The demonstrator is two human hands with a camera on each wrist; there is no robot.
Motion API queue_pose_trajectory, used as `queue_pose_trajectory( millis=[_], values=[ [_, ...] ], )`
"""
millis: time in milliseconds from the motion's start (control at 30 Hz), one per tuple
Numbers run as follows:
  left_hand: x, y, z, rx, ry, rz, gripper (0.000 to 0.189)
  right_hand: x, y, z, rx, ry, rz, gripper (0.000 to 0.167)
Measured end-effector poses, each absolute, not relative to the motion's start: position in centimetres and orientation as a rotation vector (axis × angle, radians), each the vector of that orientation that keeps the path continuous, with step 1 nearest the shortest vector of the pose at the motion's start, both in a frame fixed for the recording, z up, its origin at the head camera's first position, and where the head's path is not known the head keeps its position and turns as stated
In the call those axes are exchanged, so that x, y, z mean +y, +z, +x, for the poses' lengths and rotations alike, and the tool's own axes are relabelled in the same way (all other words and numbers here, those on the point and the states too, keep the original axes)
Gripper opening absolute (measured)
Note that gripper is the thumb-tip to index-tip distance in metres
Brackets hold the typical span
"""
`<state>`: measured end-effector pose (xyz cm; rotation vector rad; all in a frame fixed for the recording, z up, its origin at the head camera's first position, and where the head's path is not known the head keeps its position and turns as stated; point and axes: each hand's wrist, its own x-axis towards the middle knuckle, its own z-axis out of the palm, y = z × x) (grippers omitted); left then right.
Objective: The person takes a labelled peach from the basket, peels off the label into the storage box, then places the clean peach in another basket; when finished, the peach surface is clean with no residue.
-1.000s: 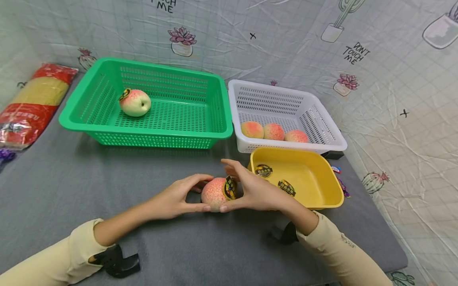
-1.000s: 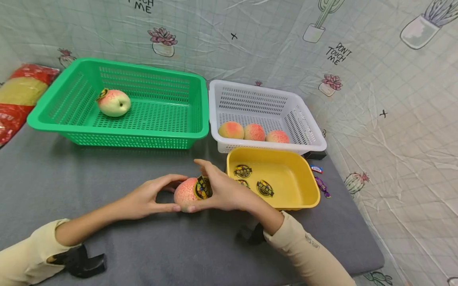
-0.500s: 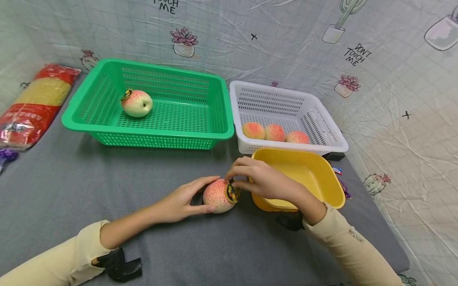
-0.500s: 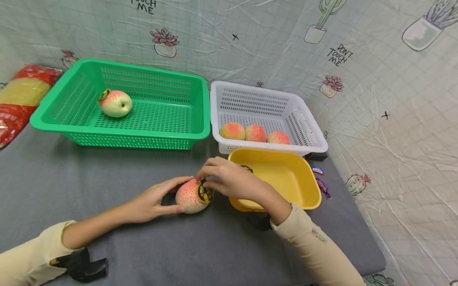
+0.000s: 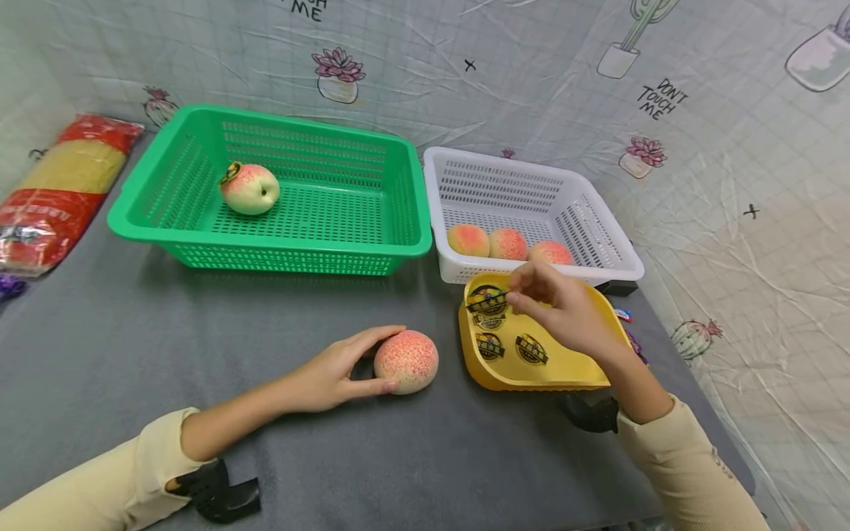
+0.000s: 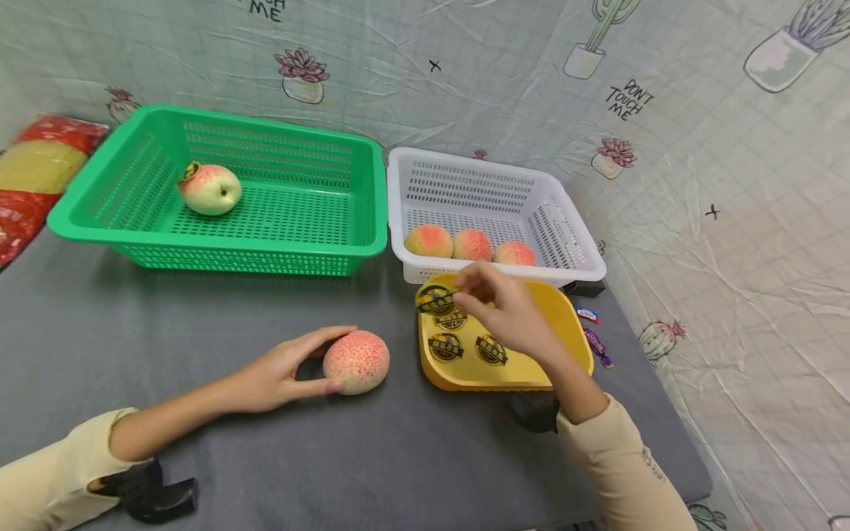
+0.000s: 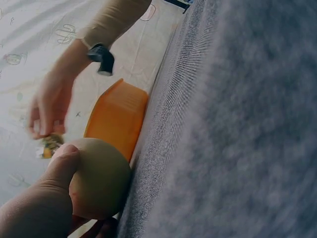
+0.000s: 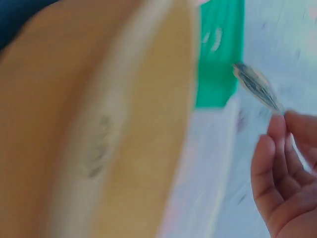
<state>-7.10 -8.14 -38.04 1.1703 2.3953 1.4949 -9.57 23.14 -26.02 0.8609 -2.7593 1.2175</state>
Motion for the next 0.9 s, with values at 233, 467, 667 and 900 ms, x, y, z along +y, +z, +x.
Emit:
queue_pose_trajectory(
  millis=[233, 467, 667, 900],
  values=[
    [-8.5, -38.0, -7.1, 2.401, 1.479, 1.143, 0.066, 28.7, -28.7, -10.2, -2.936, 1.280, 0.307, 0.013],
    [-8.4, -38.1, -7.2, 2.382, 1.478, 1.154, 0.067, 31.1, -31.4, -11.5, -3.059, 1.177, 0.143, 0.016],
    [-8.2, -38.1, -7.2, 2.366, 1.493, 1.151, 0.067, 31.4, -31.8, -12.1, -3.196, 0.842, 0.269, 0.017],
    [-8.3, -38.2, -7.3, 2.361, 1.496, 1.155, 0.067, 30.1, -30.9, -11.7, -3.071, 0.544, 0.457, 0.014]
  ],
)
